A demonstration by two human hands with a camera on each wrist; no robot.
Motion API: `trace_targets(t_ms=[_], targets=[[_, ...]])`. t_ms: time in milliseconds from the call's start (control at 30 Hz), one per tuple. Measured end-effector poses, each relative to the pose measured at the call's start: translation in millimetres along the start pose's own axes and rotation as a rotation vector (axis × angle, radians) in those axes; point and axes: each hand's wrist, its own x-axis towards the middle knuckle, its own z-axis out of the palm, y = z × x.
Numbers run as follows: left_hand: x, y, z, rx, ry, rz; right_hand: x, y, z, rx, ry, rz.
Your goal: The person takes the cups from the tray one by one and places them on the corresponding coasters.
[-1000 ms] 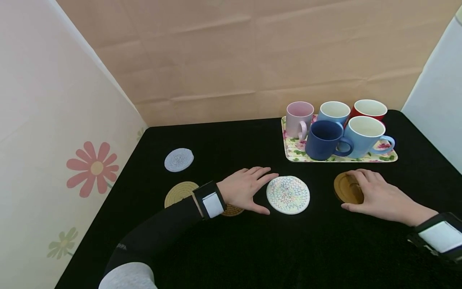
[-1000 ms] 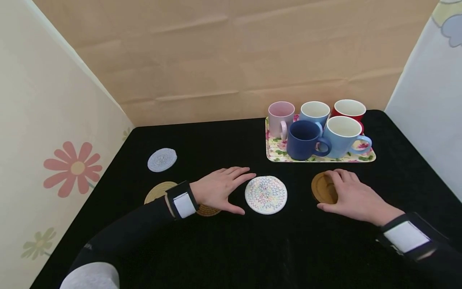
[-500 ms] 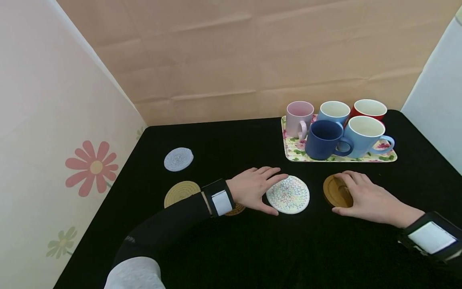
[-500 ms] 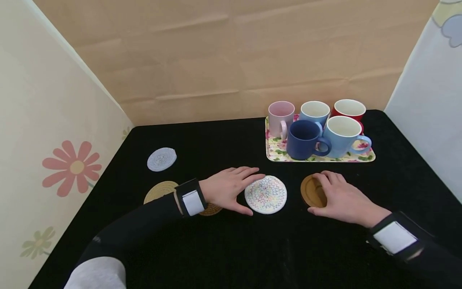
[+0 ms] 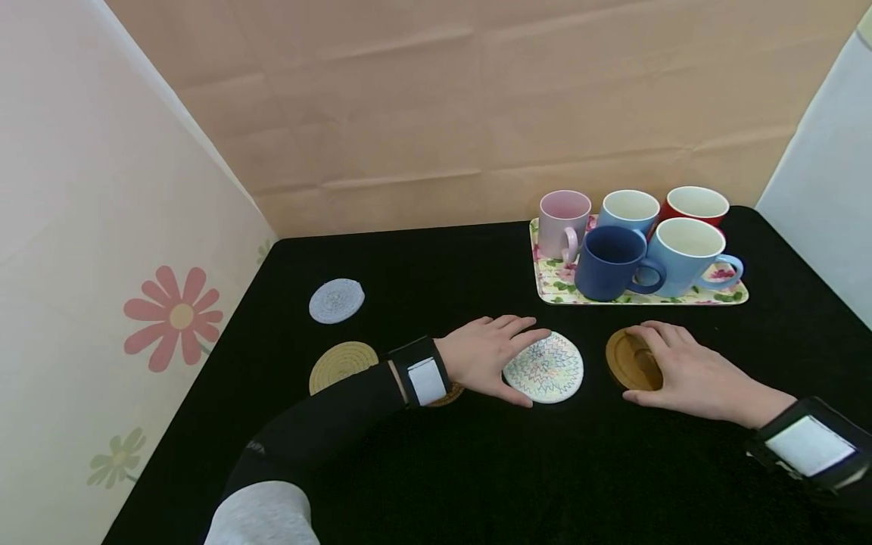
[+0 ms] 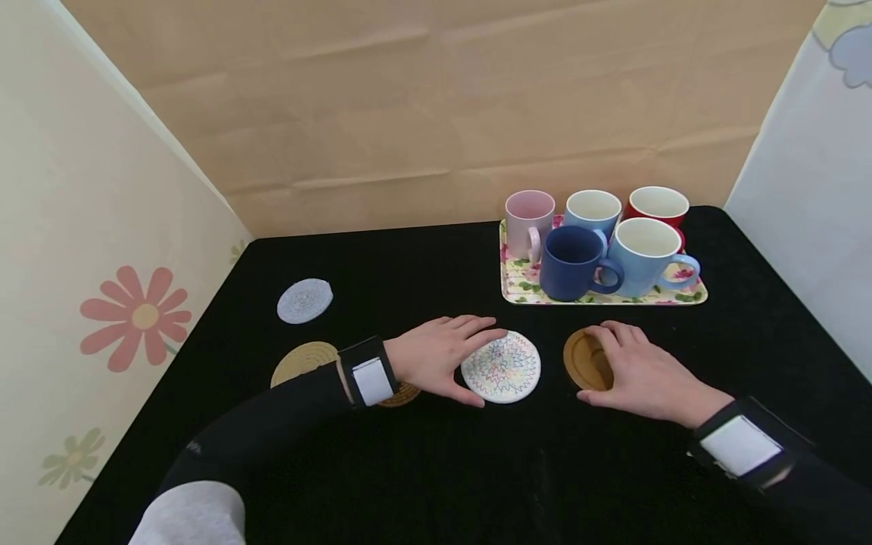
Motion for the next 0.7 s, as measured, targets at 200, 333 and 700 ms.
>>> trace_targets(t_ms=[200, 333, 700], targets=[[2.8, -3.5, -8.3, -0.113, -0.098, -0.038, 0, -1, -4, -0.011, -0.027, -0.006], [5.7, -10.7, -18.6, -0.229, -0.128, -0.066, 3, -3, -9, -0.031, -0.009, -0.038], [25.3, -4.2, -23.4, -0.198, -0.128, -0.065, 18, -21, -22, -0.041, -0.024, -0.059]])
